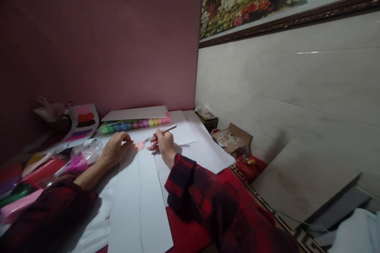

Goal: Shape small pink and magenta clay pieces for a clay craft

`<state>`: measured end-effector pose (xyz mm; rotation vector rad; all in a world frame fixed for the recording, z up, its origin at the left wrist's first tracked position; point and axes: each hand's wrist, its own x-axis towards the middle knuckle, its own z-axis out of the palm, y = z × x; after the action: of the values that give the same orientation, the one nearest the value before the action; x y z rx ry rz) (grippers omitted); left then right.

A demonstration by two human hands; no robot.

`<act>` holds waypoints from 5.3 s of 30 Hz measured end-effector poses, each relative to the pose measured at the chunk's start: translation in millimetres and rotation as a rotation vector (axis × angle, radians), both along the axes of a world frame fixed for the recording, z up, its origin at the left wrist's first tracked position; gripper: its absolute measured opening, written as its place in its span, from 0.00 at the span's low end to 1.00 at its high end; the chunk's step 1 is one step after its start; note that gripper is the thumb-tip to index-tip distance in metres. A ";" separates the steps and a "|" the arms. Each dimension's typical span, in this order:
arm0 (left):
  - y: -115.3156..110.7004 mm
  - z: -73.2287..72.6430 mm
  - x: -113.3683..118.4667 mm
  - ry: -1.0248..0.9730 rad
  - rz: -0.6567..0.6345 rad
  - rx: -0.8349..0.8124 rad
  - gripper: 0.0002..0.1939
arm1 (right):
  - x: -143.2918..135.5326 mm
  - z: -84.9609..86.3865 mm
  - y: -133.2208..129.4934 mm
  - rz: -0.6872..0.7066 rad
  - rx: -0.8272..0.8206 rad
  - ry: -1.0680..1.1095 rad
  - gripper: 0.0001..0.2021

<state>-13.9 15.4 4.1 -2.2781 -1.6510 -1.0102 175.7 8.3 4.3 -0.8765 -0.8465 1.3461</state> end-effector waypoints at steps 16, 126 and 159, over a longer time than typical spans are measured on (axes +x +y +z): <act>4.6 -3.4 2.2 -0.003 -0.091 0.012 0.08 | -0.1 0.1 1.5 -0.002 -0.018 -0.019 0.11; -122.6 3.1 68.6 0.347 -0.152 -0.208 0.12 | -15.5 -19.4 28.4 -0.127 0.402 -0.688 0.02; -122.3 1.0 68.2 0.350 -0.160 -0.219 0.11 | -16.8 -16.5 27.0 -0.097 0.309 -0.554 0.04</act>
<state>54.2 -106.9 5.1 -2.5776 -1.5141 -0.4333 159.0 35.4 -12.2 -1.0428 -1.3777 0.8583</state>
